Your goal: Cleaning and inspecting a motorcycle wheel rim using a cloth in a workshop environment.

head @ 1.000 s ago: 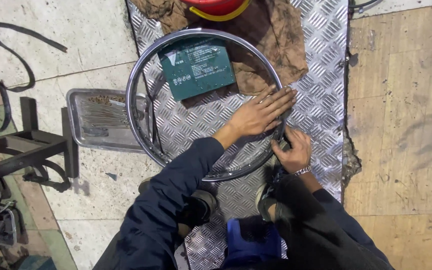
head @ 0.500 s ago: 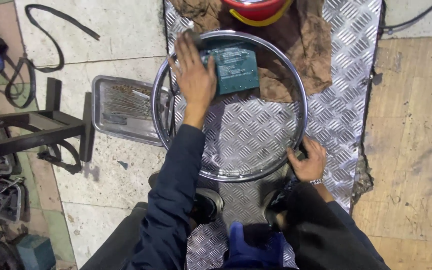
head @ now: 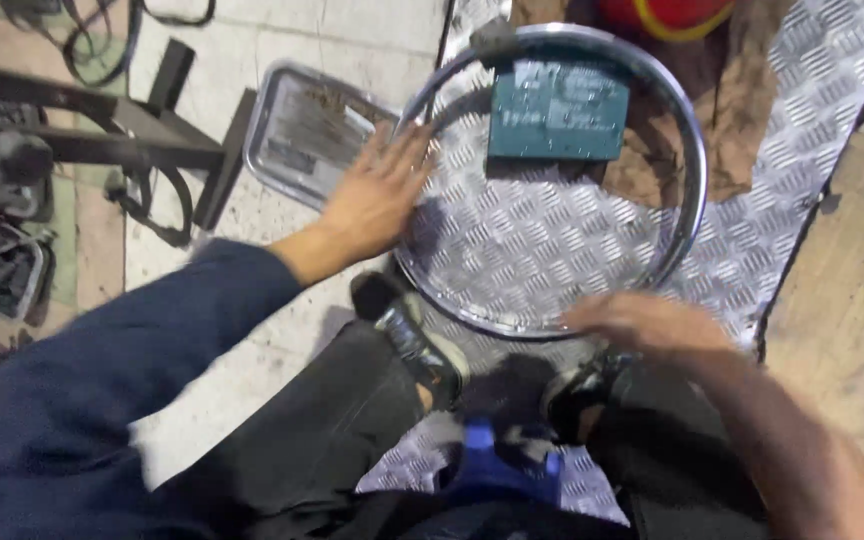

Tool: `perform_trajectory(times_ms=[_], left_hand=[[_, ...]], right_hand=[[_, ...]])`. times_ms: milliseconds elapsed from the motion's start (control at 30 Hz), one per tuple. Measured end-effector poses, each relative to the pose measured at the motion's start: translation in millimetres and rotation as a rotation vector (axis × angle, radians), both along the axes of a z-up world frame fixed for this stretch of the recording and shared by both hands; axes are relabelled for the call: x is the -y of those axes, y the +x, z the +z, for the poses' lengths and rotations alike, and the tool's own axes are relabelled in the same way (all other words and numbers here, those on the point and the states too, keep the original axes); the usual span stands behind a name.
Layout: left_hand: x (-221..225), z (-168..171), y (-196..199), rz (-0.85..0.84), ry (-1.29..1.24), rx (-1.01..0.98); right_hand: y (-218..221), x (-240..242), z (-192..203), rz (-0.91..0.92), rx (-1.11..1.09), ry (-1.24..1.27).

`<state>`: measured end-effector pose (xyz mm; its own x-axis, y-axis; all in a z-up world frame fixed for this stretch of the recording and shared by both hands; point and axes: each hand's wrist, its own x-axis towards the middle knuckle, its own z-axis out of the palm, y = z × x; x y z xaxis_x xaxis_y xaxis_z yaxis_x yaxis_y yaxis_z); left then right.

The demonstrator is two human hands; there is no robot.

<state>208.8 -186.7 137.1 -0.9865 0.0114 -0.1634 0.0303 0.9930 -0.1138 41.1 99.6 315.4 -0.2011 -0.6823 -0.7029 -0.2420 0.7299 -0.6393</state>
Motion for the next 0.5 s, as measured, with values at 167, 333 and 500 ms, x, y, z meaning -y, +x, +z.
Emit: perform_trajectory(times_ms=[167,333,500], left_hand=[[17.6,24.9,55.0,0.204,0.039,0.363],[8.1,-16.8,59.2,0.381,0.372,-0.159],[-11.8,-55.9,68.3,0.624,0.646,-0.330]], right_hand=[[26.4,-12.6,28.4,0.213,0.292,0.253],[55.3,-35.7,34.2,0.363,0.755,-0.297],[47.6,14.7,95.2,0.164,0.636,-0.452]])
